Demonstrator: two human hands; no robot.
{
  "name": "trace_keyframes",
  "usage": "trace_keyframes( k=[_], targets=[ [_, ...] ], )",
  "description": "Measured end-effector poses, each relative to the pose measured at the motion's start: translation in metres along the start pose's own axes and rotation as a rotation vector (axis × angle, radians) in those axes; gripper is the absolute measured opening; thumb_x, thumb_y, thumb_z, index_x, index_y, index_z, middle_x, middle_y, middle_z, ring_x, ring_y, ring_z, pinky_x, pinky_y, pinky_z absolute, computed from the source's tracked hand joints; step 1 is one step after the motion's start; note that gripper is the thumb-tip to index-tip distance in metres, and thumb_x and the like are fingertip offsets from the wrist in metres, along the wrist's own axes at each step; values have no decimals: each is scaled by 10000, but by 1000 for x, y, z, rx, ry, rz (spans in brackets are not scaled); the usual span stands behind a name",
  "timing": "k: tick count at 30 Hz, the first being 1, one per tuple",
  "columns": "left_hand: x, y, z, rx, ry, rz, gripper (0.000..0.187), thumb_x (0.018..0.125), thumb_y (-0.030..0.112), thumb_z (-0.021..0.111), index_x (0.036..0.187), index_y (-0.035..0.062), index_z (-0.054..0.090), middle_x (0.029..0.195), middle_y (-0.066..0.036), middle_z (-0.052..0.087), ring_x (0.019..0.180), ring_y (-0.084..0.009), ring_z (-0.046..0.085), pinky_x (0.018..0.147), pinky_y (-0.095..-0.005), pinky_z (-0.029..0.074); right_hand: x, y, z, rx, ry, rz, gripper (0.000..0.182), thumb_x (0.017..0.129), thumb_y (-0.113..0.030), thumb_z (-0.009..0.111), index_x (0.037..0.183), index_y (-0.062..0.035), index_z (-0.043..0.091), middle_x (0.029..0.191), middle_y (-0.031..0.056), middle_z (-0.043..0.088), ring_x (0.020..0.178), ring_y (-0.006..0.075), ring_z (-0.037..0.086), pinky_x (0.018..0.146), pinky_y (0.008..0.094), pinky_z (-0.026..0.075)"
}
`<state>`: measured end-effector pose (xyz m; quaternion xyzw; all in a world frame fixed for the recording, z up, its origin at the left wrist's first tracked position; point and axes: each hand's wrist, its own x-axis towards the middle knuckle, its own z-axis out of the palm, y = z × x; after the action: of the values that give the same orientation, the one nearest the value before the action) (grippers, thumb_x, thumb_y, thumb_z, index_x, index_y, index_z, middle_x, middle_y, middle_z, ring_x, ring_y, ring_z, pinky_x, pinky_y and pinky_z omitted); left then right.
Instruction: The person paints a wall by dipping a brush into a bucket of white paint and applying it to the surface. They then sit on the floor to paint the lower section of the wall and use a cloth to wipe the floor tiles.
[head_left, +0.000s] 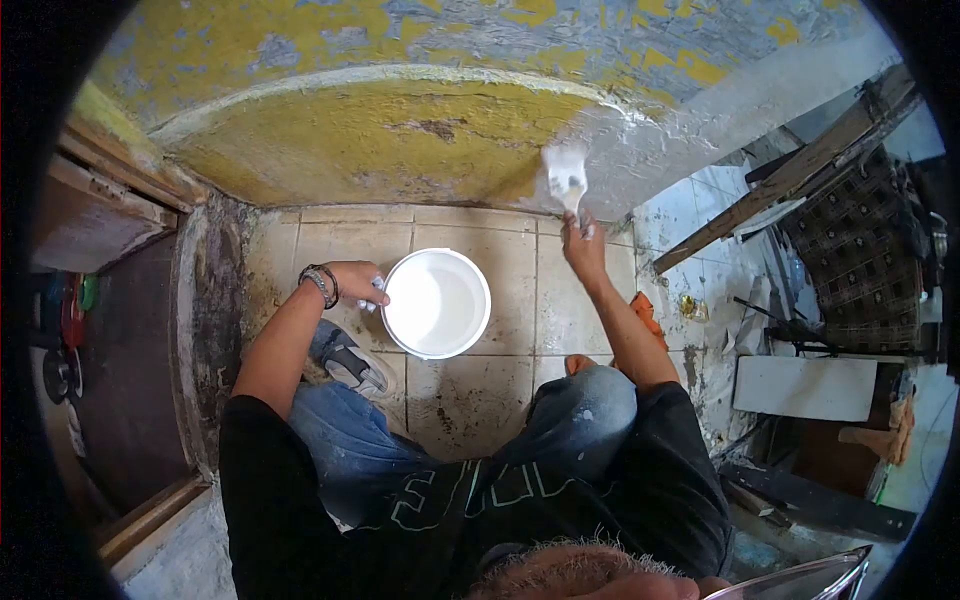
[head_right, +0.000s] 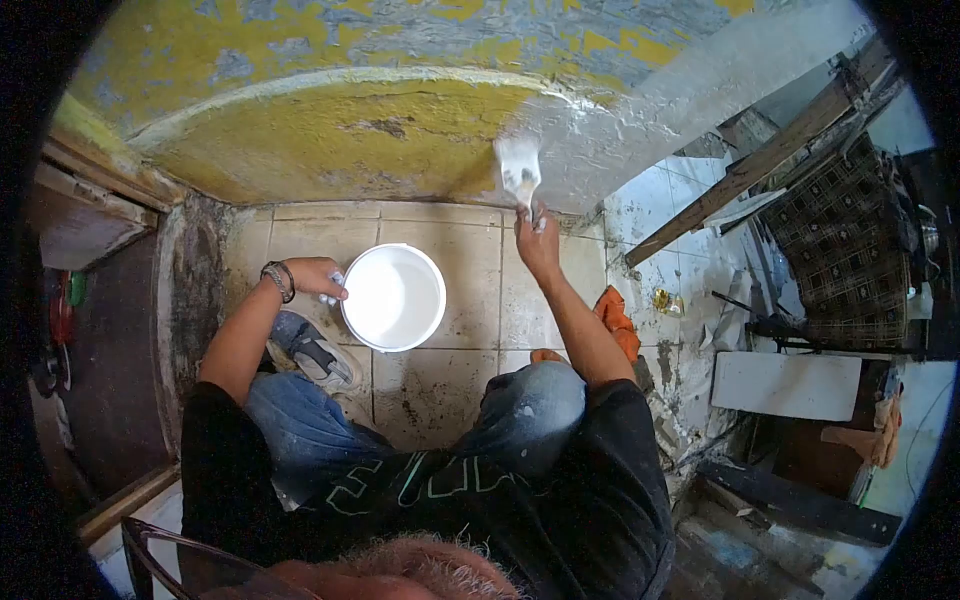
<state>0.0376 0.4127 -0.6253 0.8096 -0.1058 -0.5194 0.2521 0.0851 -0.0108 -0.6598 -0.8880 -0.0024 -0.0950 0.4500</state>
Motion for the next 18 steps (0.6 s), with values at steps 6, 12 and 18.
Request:
trace_keyframes(
  k=[6, 12, 18],
  targets=[
    [4, -8, 5, -39, 3, 0, 391, 837, 359, 681, 1022, 14, 693, 850, -65, 698, 749, -152, 627, 698, -310, 509, -23, 0, -5, 128, -160, 289, 260, 973, -285, 523, 881, -46, 572, 623, 7, 546, 479, 107, 462, 424, 288, 359],
    [6, -9, 5, -28, 13, 61, 365, 840, 364, 663, 942, 15, 696, 788, -63, 689, 689, -156, 635, 636, -310, 505, 10, -153, -108, 424, -133, 258, 268, 969, -308, 550, 882, -59, 596, 617, -28, 491, 468, 56, 397, 408, 236, 296],
    [4, -5, 7, 9, 39, 47, 346, 841, 356, 659, 916, 21, 701, 772, -68, 692, 683, -164, 643, 635, -315, 506, 19, -114, -86, 132, 34, 2, 286, 965, -289, 544, 911, -13, 593, 662, 71, 570, 558, 151, 522, 510, 317, 410]
  ],
)
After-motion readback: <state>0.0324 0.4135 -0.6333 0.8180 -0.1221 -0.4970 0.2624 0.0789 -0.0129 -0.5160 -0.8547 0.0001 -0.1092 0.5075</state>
